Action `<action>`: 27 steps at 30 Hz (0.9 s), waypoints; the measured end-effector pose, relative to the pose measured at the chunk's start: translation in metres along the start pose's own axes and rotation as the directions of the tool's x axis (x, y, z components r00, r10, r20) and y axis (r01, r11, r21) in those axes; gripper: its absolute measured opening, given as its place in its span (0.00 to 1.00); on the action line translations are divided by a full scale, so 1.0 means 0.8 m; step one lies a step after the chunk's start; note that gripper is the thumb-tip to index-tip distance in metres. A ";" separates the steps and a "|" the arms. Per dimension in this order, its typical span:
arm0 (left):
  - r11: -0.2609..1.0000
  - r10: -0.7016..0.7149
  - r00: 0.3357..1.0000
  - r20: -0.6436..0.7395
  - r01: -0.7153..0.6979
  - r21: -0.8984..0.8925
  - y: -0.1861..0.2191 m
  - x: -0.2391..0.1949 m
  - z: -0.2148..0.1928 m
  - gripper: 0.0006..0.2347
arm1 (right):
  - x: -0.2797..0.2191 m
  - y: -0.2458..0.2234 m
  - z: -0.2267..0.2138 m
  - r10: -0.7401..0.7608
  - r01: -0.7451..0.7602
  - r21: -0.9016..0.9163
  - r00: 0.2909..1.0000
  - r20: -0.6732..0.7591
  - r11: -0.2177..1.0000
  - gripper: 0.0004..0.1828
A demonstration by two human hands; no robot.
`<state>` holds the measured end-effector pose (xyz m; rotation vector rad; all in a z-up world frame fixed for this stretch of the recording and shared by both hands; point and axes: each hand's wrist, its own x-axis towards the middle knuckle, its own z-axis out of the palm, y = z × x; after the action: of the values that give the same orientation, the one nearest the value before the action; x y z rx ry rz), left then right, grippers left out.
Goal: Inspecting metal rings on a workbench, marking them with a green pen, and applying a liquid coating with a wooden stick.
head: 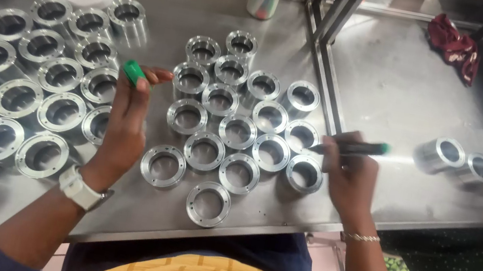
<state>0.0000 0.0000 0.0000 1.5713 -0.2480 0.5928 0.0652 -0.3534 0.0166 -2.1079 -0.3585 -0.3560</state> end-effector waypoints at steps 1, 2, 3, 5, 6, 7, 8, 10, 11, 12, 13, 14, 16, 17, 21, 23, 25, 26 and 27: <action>1.000 0.009 1.000 -0.004 -0.009 0.008 0.019 0.003 0.011 0.10 | 0.002 -0.005 -0.005 -0.009 0.009 0.008 1.000 -0.001 1.000 0.08; 0.995 -0.092 0.994 0.062 0.090 0.034 0.037 0.005 0.022 0.07 | 0.003 -0.010 -0.010 -0.008 0.025 0.211 0.997 -0.080 0.977 0.08; 0.980 -0.195 0.973 0.121 0.188 0.065 0.055 0.006 0.034 0.06 | 0.005 -0.014 -0.016 0.007 0.055 0.404 0.988 -0.151 0.913 0.08; 0.956 -0.039 0.983 0.180 -0.016 0.294 0.066 0.009 0.060 0.10 | 0.002 -0.032 -0.024 0.031 0.019 0.472 0.995 -0.097 0.882 0.10; 0.847 0.086 0.957 0.278 -0.217 0.485 0.072 0.011 0.071 0.16 | 0.001 -0.042 -0.026 0.058 -0.028 0.527 0.997 -0.040 0.849 0.11; 0.841 0.089 0.959 0.268 -0.217 0.496 0.072 0.012 0.081 0.16 | -0.003 -0.052 -0.023 0.047 -0.022 0.534 0.998 -0.033 0.845 0.11; 0.786 0.129 0.923 0.361 -0.318 0.530 0.072 0.013 0.091 0.11 | -0.008 -0.062 -0.020 0.015 -0.033 0.594 0.999 0.035 0.804 0.12; 0.722 0.159 0.878 0.451 -0.415 0.554 0.073 0.015 0.108 0.07 | -0.015 -0.073 -0.019 -0.025 -0.048 0.649 0.994 0.103 0.760 0.12; 0.723 0.168 0.871 0.462 -0.427 0.542 0.076 0.017 0.112 0.09 | -0.017 -0.075 -0.019 -0.068 -0.022 0.633 0.991 0.119 0.774 0.12; 0.725 0.176 0.863 0.474 -0.439 0.531 0.078 0.019 0.116 0.11 | -0.018 -0.076 -0.018 -0.112 0.004 0.618 0.985 0.135 0.786 0.11; 0.722 0.177 0.865 0.469 -0.438 0.535 0.080 0.019 0.119 0.11 | -0.018 -0.076 -0.017 -0.117 0.006 0.619 0.983 0.139 0.785 0.11; 0.729 0.170 0.863 0.476 -0.435 0.528 0.083 0.019 0.123 0.11 | -0.018 -0.075 -0.016 -0.079 -0.022 0.549 0.984 0.161 0.836 0.11; 0.732 0.162 0.863 0.478 -0.430 0.528 0.085 0.018 0.126 0.10 | -0.019 -0.074 -0.009 -0.047 -0.048 0.478 0.982 0.185 0.877 0.11; 0.725 0.174 0.847 0.503 -0.455 0.517 0.085 0.016 0.128 0.10 | -0.020 -0.074 -0.005 -0.098 -0.001 0.442 0.975 0.200 0.897 0.10; 0.717 0.152 0.816 0.557 -0.479 0.506 0.074 0.009 0.130 0.11 | -0.035 -0.063 0.011 -0.073 -0.033 0.414 0.969 0.236 0.910 0.08; 0.723 0.141 0.813 0.565 -0.474 0.502 0.064 -0.001 0.127 0.11 | -0.037 -0.054 0.019 -0.061 -0.047 0.374 0.961 0.270 0.926 0.08; 0.731 0.130 0.807 0.576 -0.470 0.494 0.055 -0.009 0.124 0.12 | -0.034 -0.046 0.022 -0.043 -0.061 0.329 0.953 0.299 0.942 0.07; 0.758 0.021 0.807 0.590 -0.398 0.517 0.052 -0.011 0.121 0.12 | -0.029 -0.042 0.021 -0.102 -0.051 0.386 0.925 0.366 0.921 0.07; 0.780 -0.087 0.790 0.607 -0.325 0.535 0.047 -0.013 0.121 0.12 | -0.026 -0.037 0.018 -0.156 -0.051 0.437 0.892 0.425 0.898 0.07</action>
<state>-0.0066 -0.1007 0.0280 2.3980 -0.7090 0.2448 0.0361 -0.3280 0.0238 -1.7125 -0.7022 0.1877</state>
